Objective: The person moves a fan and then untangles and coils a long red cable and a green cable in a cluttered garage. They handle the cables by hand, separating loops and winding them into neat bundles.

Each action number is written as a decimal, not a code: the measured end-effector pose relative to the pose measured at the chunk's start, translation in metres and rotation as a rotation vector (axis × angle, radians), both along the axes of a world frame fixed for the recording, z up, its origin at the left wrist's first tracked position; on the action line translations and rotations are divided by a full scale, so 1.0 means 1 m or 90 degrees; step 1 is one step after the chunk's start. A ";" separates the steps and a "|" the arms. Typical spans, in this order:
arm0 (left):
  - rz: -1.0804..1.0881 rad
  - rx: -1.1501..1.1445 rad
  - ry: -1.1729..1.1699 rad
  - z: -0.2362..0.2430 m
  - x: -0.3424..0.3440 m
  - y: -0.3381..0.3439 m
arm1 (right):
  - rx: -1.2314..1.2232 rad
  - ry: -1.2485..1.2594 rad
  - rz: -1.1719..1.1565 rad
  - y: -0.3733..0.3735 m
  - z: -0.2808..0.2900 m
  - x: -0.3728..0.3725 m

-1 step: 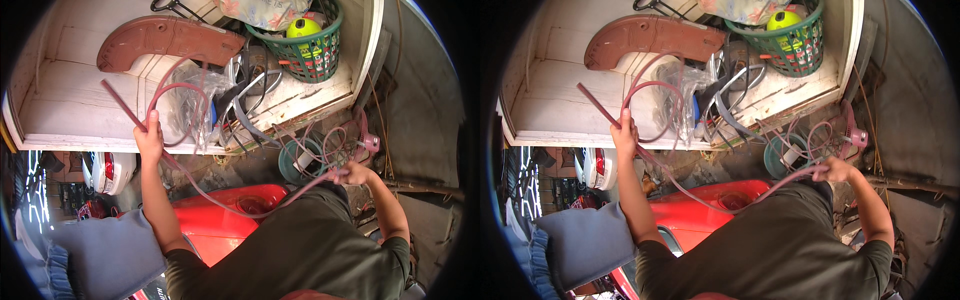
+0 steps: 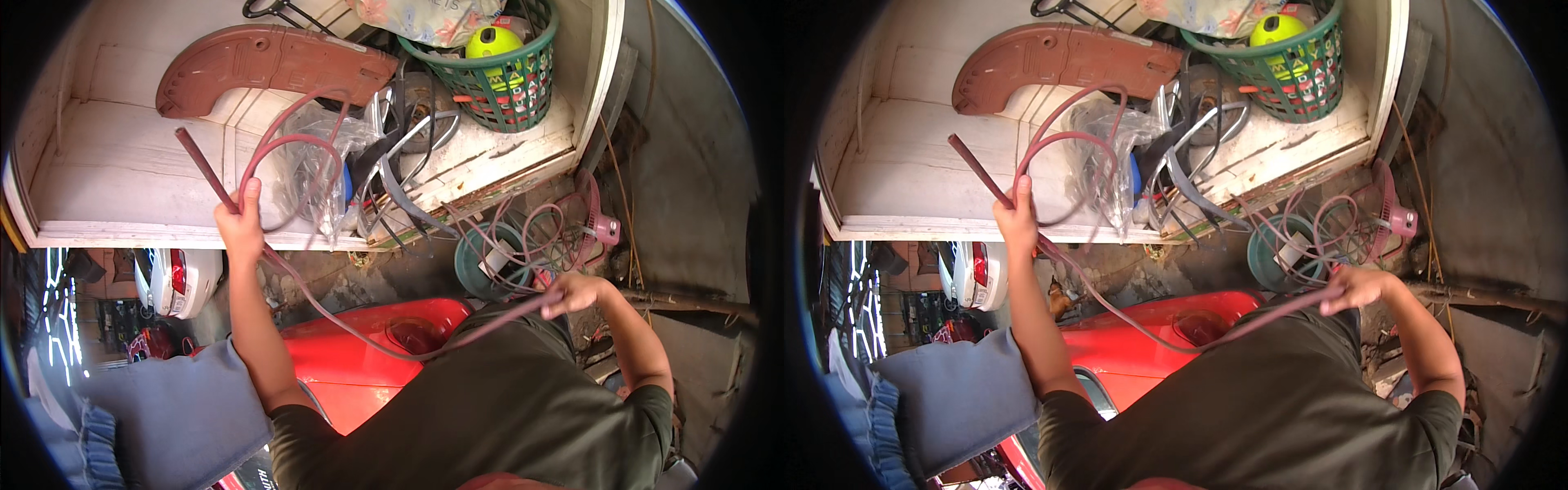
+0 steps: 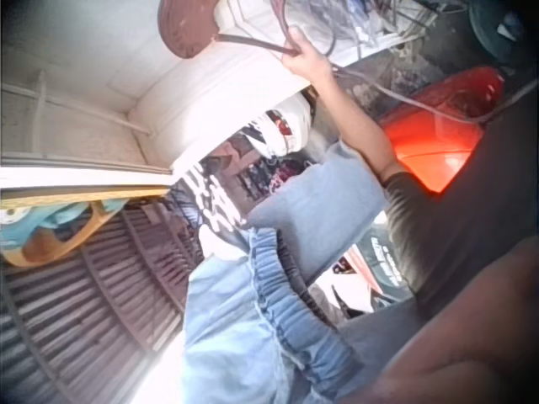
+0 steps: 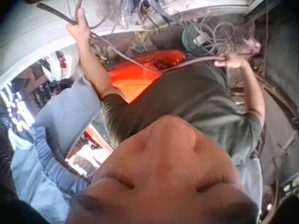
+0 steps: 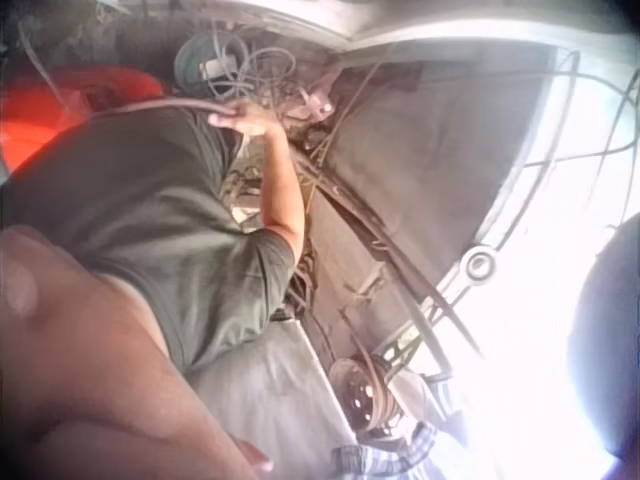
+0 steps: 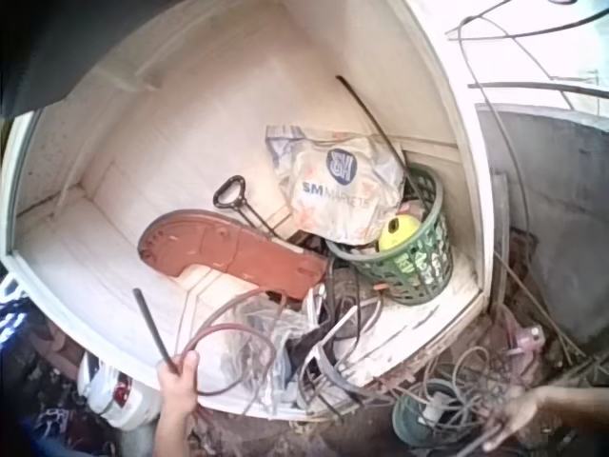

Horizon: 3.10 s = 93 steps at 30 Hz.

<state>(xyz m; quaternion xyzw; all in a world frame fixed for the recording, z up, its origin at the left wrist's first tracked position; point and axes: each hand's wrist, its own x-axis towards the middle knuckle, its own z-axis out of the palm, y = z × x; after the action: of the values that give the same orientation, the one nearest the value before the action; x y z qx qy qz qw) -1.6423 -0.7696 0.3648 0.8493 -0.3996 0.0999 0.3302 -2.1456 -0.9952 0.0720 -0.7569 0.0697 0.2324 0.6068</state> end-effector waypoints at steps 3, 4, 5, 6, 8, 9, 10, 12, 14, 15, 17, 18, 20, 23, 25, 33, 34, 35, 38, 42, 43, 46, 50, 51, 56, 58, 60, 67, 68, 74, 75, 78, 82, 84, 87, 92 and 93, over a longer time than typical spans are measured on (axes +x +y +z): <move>-0.012 -0.161 -0.139 0.023 0.030 -0.018 | 0.501 0.067 0.217 0.023 -0.004 -0.004; -0.002 -0.192 -0.155 0.044 0.052 -0.011 | 0.524 0.112 0.264 0.023 0.001 -0.006; 0.013 -0.288 -0.156 0.063 0.076 -0.004 | 0.543 0.159 0.311 0.021 0.009 -0.007; 0.018 -0.374 -0.174 0.087 0.086 -0.003 | 0.561 0.206 0.355 0.020 0.015 -0.008; -0.030 -0.536 -0.089 0.148 0.088 0.018 | 0.599 0.189 0.411 0.025 0.022 -0.007; -0.032 -0.571 -0.111 0.170 0.080 0.025 | 0.686 0.136 0.369 0.023 0.034 -0.006; -0.038 -0.606 -0.129 0.186 0.073 0.029 | 0.773 0.079 0.320 0.021 0.044 -0.006; -0.025 -0.611 -0.168 0.218 0.076 0.055 | 0.634 0.087 0.428 0.018 0.048 0.006; 0.009 -0.635 -0.173 0.232 0.055 0.059 | 0.459 0.107 0.393 0.020 0.042 0.010; 0.033 -0.660 -0.181 0.240 0.053 0.067 | 0.352 0.122 0.314 0.019 0.033 0.008; 0.028 -0.608 -0.138 0.255 0.032 0.078 | 0.081 0.106 0.184 0.017 0.012 0.015; 0.001 -0.587 -0.094 0.259 0.016 0.082 | -0.005 0.027 0.090 0.017 -0.004 0.021; -0.068 -0.513 -0.001 0.239 -0.017 0.078 | -0.272 -0.009 -0.103 0.015 -0.041 0.049; -0.133 -0.421 0.076 0.166 -0.081 0.044 | -0.398 0.000 -0.639 -0.004 -0.113 0.118; -0.117 -0.369 0.177 0.061 -0.103 0.014 | -0.399 -0.080 -0.958 -0.031 -0.114 0.161; 0.108 -0.493 0.406 -0.187 -0.159 -0.070 | 0.087 -0.504 -0.986 0.039 0.111 0.262; 0.108 -0.468 0.368 -0.201 -0.155 -0.076 | 0.103 -0.565 -0.910 0.054 0.115 0.257; 0.106 -0.376 0.283 -0.208 -0.147 -0.076 | 0.083 -0.615 -0.820 0.064 0.123 0.244; 0.123 -0.326 0.152 -0.226 -0.113 -0.067 | -0.088 -0.766 -0.516 0.077 0.117 0.219; 0.106 -0.497 0.424 -0.218 -0.116 -0.054 | -0.205 -0.568 -0.462 0.064 0.098 0.212; 0.103 -0.499 0.470 -0.218 -0.128 -0.050 | -0.199 -0.538 -0.508 0.056 0.100 0.217; 0.017 -0.464 0.509 -0.239 -0.170 -0.049 | -0.234 -0.444 -0.488 0.060 0.108 0.233; -0.004 -0.558 0.816 -0.214 -0.188 -0.073 | -0.340 -0.439 -0.397 0.088 0.097 0.222; -0.027 -0.551 0.855 -0.211 -0.185 -0.069 | -0.390 -0.456 -0.382 0.092 0.094 0.217; -0.061 -0.516 0.905 -0.198 -0.183 -0.046 | -0.272 -0.559 -0.332 0.054 0.094 0.191; -0.101 -0.553 0.941 -0.185 -0.186 -0.051 | -0.295 -0.691 -0.584 0.021 0.074 0.201; -0.220 -0.541 1.001 -0.167 -0.188 -0.048 | -0.388 -0.545 -0.711 -0.029 0.052 0.204; -0.724 -0.380 1.195 -0.156 -0.265 -0.065 | 0.317 -0.161 -0.261 -0.008 -0.055 0.294; -0.728 -0.367 1.229 -0.154 -0.271 -0.068 | 0.412 -0.107 -0.079 0.009 -0.048 0.301; -0.444 -0.549 1.238 -0.151 -0.232 -0.008 | 0.251 -0.084 -0.430 0.022 -0.086 0.290; -0.342 -0.523 1.172 -0.155 -0.224 0.011 | 0.124 -0.104 -0.541 -0.014 -0.087 0.282; -0.207 -0.443 1.024 -0.168 -0.234 0.028 | -0.082 -0.063 -0.514 -0.069 -0.101 0.279; -0.070 -0.401 0.894 -0.165 -0.240 0.010 | -0.127 -0.079 -0.550 -0.055 -0.122 0.280; 0.039 -0.393 0.863 -0.170 -0.232 0.009 | -0.141 -0.116 -0.528 -0.052 -0.122 0.278; 0.211 -0.423 0.806 -0.177 -0.232 -0.007 | -0.121 -0.042 -0.487 -0.048 -0.077 0.244; 0.193 -0.534 0.807 -0.181 -0.236 -0.023 | 0.324 -0.021 -0.365 -0.031 -0.137 0.167; 0.186 -0.533 0.761 -0.173 -0.228 -0.024 | 0.388 0.078 -0.313 -0.016 -0.140 0.141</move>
<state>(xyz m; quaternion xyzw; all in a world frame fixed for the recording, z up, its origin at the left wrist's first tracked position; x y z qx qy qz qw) -1.8705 -0.7934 0.1919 0.6065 0.0367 -0.1927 0.7705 -2.0041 -1.0112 -0.0683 -0.4879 0.2127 0.1346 0.8358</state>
